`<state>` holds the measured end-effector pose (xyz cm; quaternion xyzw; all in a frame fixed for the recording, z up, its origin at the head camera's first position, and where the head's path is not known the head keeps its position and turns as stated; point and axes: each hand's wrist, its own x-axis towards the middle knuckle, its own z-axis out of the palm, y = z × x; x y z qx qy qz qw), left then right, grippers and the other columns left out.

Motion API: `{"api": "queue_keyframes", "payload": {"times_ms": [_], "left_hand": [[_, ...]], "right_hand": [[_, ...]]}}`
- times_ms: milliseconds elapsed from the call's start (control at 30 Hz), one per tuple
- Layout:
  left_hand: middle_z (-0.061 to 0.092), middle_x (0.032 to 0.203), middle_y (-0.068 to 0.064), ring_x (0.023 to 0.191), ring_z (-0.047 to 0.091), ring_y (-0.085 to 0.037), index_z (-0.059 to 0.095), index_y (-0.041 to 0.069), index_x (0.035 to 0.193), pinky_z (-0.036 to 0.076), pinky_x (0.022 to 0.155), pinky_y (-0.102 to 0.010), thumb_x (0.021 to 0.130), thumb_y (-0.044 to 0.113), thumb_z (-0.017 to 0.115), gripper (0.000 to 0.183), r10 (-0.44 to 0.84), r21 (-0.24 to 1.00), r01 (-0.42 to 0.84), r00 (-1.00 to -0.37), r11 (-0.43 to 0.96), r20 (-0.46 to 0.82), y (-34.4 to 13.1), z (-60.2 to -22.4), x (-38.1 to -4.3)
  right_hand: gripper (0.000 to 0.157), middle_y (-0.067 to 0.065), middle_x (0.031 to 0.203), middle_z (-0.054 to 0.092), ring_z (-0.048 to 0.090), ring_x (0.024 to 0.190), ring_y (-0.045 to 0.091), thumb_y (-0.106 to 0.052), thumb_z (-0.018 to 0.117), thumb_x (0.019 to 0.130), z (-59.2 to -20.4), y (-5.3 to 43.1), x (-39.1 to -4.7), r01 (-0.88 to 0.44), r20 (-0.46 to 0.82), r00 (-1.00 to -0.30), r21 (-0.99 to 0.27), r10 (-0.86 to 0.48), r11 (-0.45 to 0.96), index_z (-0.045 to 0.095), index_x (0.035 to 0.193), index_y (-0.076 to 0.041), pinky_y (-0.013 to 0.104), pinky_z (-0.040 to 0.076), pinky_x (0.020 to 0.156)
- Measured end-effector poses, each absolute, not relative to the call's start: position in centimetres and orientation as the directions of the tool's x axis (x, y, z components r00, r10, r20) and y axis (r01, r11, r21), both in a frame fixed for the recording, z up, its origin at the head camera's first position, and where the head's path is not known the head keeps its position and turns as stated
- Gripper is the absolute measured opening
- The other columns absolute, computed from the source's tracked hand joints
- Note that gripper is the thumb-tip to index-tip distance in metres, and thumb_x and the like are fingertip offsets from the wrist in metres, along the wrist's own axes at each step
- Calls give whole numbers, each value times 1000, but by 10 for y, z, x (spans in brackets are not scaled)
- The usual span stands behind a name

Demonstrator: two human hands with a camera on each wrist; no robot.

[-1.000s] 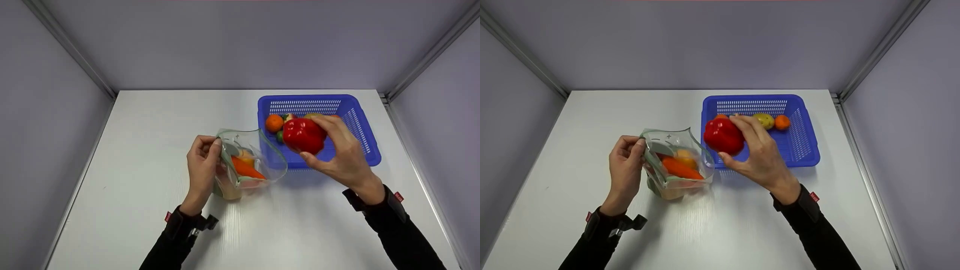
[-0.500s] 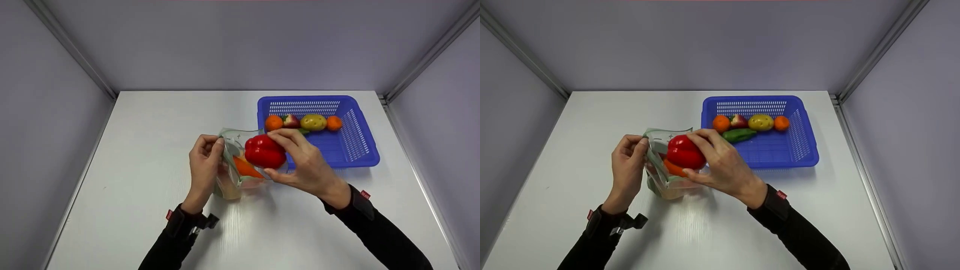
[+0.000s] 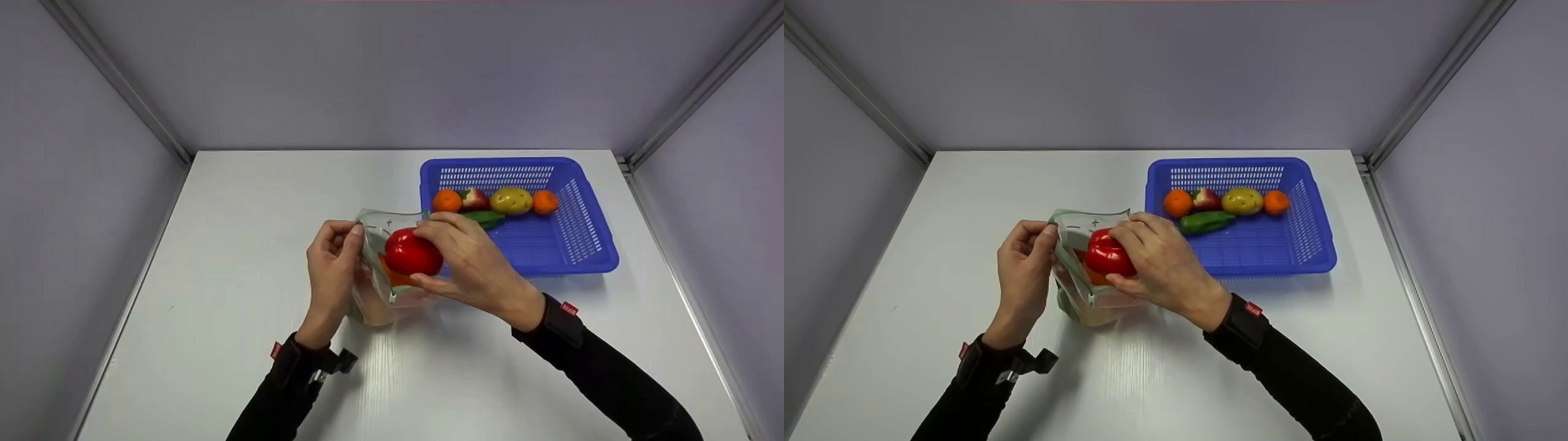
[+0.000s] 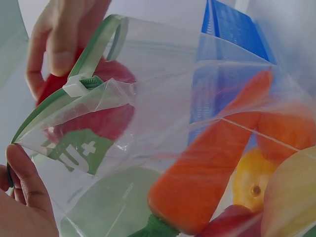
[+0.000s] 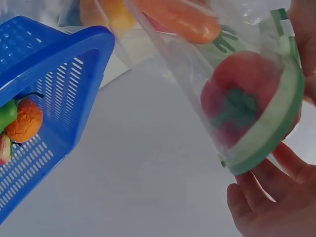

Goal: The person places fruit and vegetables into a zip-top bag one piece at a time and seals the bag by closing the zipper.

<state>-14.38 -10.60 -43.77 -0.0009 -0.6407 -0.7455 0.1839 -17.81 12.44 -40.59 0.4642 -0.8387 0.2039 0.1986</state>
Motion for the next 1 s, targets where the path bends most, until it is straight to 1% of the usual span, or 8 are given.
{"api": "queue_keyframes", "payload": {"times_ms": [267, 400, 500, 600, 667, 733, 833, 1000], "left_hand": [[63, 84, -11, 68, 53, -13, 64, -2, 108, 46, 57, -23, 104, 13, 63, 15, -311, 946, 296, -918, -129, 245, -105, -439, -146], [62, 83, -11, 64, 55, -14, 63, -1, 108, 49, 53, -25, 105, 14, 63, 16, -311, 942, 304, -917, -143, 249, -106, -439, -147], [61, 83, -11, 62, 55, -15, 63, -1, 109, 50, 51, -26, 104, 15, 63, 16, -304, 941, 303, -920, -154, 246, -106, -438, -148], [60, 82, -11, 61, 55, -15, 62, -1, 108, 49, 50, -27, 104, 15, 64, 17, -303, 940, 303, -921, -156, 246, -106, -437, -148], [60, 82, -11, 60, 55, -16, 62, -1, 108, 49, 49, -27, 104, 15, 64, 17, -300, 941, 304, -921, -149, 250, -106, -436, -149], [60, 82, -12, 60, 55, -16, 62, -1, 108, 49, 50, -27, 104, 15, 63, 17, -295, 943, 304, -921, -133, 256, -107, -434, -149], [61, 80, -12, 61, 53, -15, 63, -2, 107, 46, 51, -24, 104, 14, 63, 16, -295, 948, 300, -920, -103, 259, -111, -430, -149], [59, 70, -6, 58, 45, -10, 62, -1, 103, 32, 49, -20, 103, 9, 63, 10, -304, 949, 313, -908, -41, 287, -123, -410, -151]], "right_hand": [[49, 12, 140, 63, 38, 148, 39, -43, 79, 91, -403, 121, -188, -815, 395, -560, -106, -728, 570, 68, 127, -12, 65, 23, 119], [45, 17, 144, 57, 41, 145, 40, -35, 80, 93, -407, 128, -189, -783, 412, -611, -182, -676, 595, 68, 127, -9, 60, 27, 120], [49, 19, 137, 59, 54, 130, 35, -29, 79, 95, -412, 136, -187, -714, 410, -696, -309, -590, 628, 62, 132, -2, 50, 42, 113], [46, 14, 108, 65, 64, 95, 27, -29, 77, 96, -414, 144, -182, -597, 351, -801, -424, -485, 681, 61, 127, 1, 38, 57, 87], [32, 7, 84, 61, 59, 73, 22, -28, 76, 97, -413, 148, -181, -529, 295, -849, -463, -439, 711, 65, 111, -1, 32, 52, 66], [23, 0, 68, 49, 50, 60, 18, -26, 75, 98, -411, 150, -182, -491, 257, -871, -472, -418, 733, 65, 92, -5, 31, 40, 55], [30, -4, 61, 40, 45, 54, 15, -21, 72, 99, -407, 147, -188, -507, 276, -862, -484, -426, 713, 57, 75, -10, 29, 33, 53], [27, -2, 60, 49, 47, 52, 13, -14, 68, 100, -392, 131, -203, -558, 401, -829, -550, -389, 621, 63, 75, -7, 27, 34, 51]]}}
